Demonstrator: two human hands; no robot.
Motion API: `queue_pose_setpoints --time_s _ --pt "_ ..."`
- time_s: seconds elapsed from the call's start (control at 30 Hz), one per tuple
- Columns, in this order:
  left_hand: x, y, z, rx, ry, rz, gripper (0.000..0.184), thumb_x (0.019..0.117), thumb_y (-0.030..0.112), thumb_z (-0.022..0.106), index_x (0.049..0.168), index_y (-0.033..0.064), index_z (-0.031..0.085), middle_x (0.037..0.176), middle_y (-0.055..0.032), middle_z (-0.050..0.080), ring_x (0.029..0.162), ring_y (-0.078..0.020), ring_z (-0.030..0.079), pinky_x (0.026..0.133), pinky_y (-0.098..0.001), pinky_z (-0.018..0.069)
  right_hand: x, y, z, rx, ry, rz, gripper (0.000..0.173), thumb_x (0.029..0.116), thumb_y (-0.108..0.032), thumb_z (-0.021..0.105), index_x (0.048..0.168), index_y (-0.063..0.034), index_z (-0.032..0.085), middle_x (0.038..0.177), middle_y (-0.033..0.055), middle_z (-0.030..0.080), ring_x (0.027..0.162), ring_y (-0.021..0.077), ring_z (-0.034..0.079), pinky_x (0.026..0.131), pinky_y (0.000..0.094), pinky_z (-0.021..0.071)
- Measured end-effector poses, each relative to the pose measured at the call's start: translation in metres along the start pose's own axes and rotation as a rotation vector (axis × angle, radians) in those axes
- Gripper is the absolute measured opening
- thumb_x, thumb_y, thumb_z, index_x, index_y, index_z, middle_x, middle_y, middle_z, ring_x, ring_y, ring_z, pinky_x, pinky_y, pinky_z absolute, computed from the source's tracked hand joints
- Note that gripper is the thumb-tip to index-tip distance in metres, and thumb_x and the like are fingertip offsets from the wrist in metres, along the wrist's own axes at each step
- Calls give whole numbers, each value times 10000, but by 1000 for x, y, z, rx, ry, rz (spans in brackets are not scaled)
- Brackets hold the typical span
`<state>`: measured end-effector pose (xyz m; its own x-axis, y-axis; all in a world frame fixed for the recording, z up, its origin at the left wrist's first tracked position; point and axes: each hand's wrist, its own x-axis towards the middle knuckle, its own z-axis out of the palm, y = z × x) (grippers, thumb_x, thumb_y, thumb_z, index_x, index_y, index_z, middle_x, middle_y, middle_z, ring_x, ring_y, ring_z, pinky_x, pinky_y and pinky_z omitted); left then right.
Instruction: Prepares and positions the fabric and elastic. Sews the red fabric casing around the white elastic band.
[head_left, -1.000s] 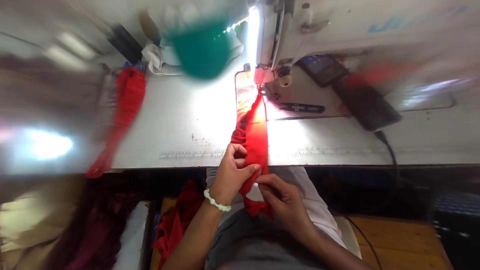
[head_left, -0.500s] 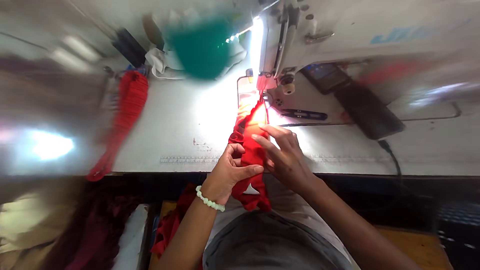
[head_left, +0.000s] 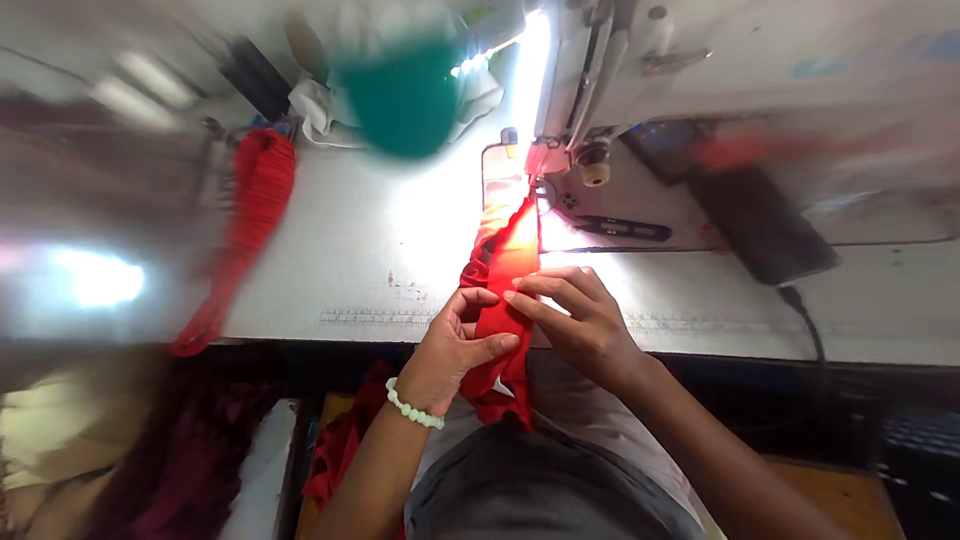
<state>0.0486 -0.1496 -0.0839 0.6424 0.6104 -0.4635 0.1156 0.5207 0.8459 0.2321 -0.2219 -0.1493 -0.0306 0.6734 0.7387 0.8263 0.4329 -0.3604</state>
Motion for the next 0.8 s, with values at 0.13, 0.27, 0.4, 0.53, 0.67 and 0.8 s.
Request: queue_pose_setpoints --time_s 0.13,0.27,0.4,0.53,0.67,0.8 --pt "2 3 7 74 64 4 571 808 -69 761 1279 49 460 1028 -79 726 851 -127 738 795 -274 617 0 4 1 1 42 -11 145 993 -55 605 1012 -112 737 1000 65 730 1020 212 632 864 325 457" --pt "2 1 12 129 80 28 659 774 -46 805 1314 49 440 1071 -91 719 852 -132 746 776 -272 629 -3 4 2 -22 102 -4 113 978 -50 609 907 -87 690 893 62 688 949 203 614 839 292 463" --pt "-1 -4 8 68 -28 30 645 853 -68 726 1383 54 380 1048 -102 726 865 -176 753 804 -316 635 -5 3 0 0 69 6 94 984 -43 609 952 -85 688 961 78 708 1005 213 639 876 279 508" --pt "-3 -5 7 -26 -58 20 564 894 -92 650 1357 61 367 1014 -81 725 843 -168 754 800 -307 634 -8 -1 0 18 67 25 73 994 -78 623 1051 -103 662 1046 97 667 1063 212 614 942 272 496" --pt "-5 -5 8 -79 -95 17 506 941 -75 594 1362 78 358 1049 -74 710 843 -162 749 789 -296 632 -8 -1 -2 36 55 26 57 1008 -97 617 1030 -113 667 1035 76 678 1061 203 605 937 281 477" --pt "-6 -5 9 -88 -90 19 529 934 -81 597 1385 61 360 1142 -90 675 876 -166 742 802 -307 634 -5 1 -4 53 46 1 89 998 -76 616 993 -114 696 992 62 697 1045 203 616 914 289 477"
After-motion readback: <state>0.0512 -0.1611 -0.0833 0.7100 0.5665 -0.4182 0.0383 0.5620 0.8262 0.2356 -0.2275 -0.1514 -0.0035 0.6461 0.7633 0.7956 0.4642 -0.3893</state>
